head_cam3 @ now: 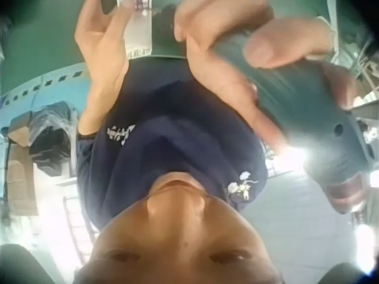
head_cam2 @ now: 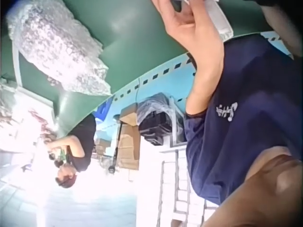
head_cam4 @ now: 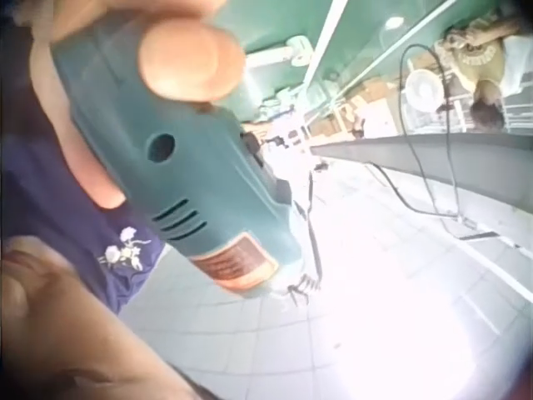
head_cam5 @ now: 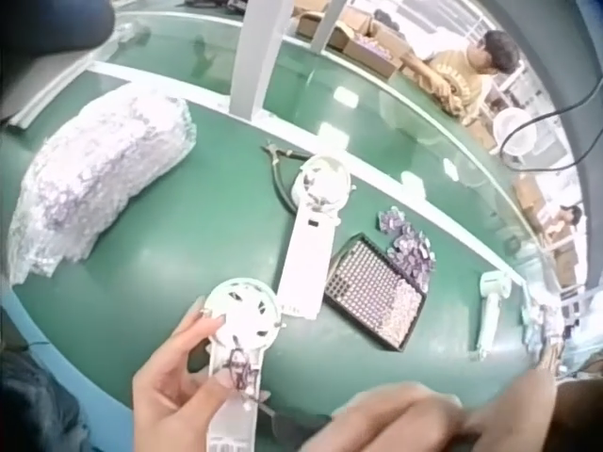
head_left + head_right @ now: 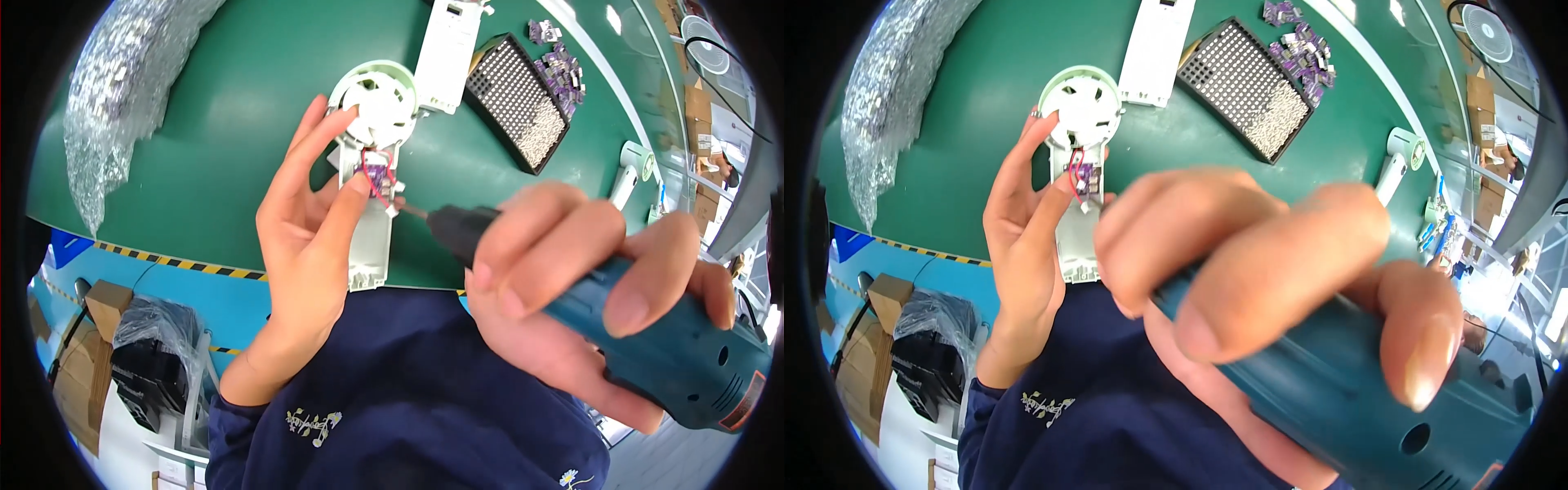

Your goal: The person assembles small handheld electronic fans by installing circuit boards into fan housings, connecting wires, and attaching fan blades. The assembly is completed using an electric screwdriver and diagonal pliers to secure the components with screws.

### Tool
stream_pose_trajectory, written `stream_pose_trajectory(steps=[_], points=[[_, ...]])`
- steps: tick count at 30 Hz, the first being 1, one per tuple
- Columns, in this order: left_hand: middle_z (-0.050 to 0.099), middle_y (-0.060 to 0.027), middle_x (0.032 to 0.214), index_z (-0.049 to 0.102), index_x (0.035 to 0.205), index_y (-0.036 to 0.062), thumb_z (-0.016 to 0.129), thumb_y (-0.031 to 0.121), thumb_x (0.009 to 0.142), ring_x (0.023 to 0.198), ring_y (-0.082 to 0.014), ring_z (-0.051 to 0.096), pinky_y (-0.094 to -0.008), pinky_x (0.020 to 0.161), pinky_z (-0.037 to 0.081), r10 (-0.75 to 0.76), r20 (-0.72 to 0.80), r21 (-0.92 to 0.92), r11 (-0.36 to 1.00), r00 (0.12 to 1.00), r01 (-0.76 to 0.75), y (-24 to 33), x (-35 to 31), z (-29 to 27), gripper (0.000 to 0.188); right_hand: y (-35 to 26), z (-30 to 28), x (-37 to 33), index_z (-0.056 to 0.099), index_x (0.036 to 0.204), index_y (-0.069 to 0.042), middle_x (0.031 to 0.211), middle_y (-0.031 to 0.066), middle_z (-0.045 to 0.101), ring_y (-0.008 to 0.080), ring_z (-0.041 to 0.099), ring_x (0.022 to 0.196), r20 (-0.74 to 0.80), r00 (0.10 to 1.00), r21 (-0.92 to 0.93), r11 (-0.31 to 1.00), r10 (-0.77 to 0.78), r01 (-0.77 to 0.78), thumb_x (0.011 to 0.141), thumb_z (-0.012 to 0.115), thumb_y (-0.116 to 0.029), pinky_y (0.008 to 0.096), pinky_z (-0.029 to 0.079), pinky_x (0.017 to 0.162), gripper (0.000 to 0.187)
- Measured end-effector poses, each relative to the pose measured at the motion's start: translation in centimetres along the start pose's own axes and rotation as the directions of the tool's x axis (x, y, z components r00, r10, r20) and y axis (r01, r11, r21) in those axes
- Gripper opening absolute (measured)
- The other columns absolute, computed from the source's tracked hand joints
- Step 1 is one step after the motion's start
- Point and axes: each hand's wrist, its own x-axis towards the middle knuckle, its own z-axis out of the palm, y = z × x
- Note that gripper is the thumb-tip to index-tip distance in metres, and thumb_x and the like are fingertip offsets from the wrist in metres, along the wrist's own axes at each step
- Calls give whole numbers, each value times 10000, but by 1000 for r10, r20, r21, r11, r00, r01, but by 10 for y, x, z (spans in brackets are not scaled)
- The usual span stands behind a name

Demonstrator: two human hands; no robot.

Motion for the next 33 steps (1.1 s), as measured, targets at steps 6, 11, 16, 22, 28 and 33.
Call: stream_pose_trajectory(steps=[6, 11, 16, 22, 28, 33], points=[[225, -206, 1576, 523, 1352, -30, 533, -96, 924, 1114, -223, 631, -298, 821, 566, 80, 58, -31, 996, 995, -78, -6, 4, 1, 433, 4, -8, 6, 367, 1464, -163, 1175, 35, 516, 231, 552, 634, 248, 962, -26, 993, 116, -113, 890, 580, -632, 374, 446, 475, 772], [365, -213, 1534, 553, 1338, -29, 573, -90, 887, 1434, -208, 327, -306, 1094, 331, 39, -18, -25, 999, 999, -39, -6, -1, -3, 456, 14, -12, -2, 367, 1465, -176, 1171, 38, 527, 245, 555, 638, 260, 959, -13, 994, 110, -110, 839, 557, -729, 377, 439, 458, 857], [337, -227, 1545, 557, 1341, -19, 562, -89, 896, 1341, -190, 444, -298, 1029, 410, 62, 4, 6, 998, 998, -62, -4, 0, -2, 450, 12, 2, 0, 365, 1462, -196, 1142, 44, 532, 241, 547, 613, 219, 967, -46, 991, 131, -124, 816, 545, -766, 380, 439, 454, 880], [277, -242, 1565, 570, 1333, -7, 559, -113, 885, 1102, -162, 616, -292, 918, 506, 23, 20, -156, 988, 1000, -20, -6, -1, -2, 460, 21, 13, -4, 358, 1449, -210, 998, 82, 525, 224, 524, 567, 325, 945, 57, 997, 36, -58, 786, 526, -807, 368, 447, 470, 907], [248, -235, 1573, 587, 1311, 15, 530, -132, 883, 1022, -181, 662, -282, 817, 547, -24, 10, -178, 984, 1000, 25, -4, 2, -5, 456, 34, 6, -9, 345, 1406, -200, 947, 98, 527, 217, 507, 558, 223, 975, 164, 986, 0, -37, 790, 526, -811, 358, 420, 467, 887], [279, -209, 1578, 577, 1318, -7, 555, -124, 873, 1166, -203, 601, -308, 962, 491, -87, 89, -175, 979, 992, 101, 3, 5, 2, 461, 20, 0, -13, 345, 1397, -208, 892, 96, 524, 222, 493, 519, 188, 981, 4, 999, -38, 38, 824, 526, -763, 357, 426, 434, 818]])
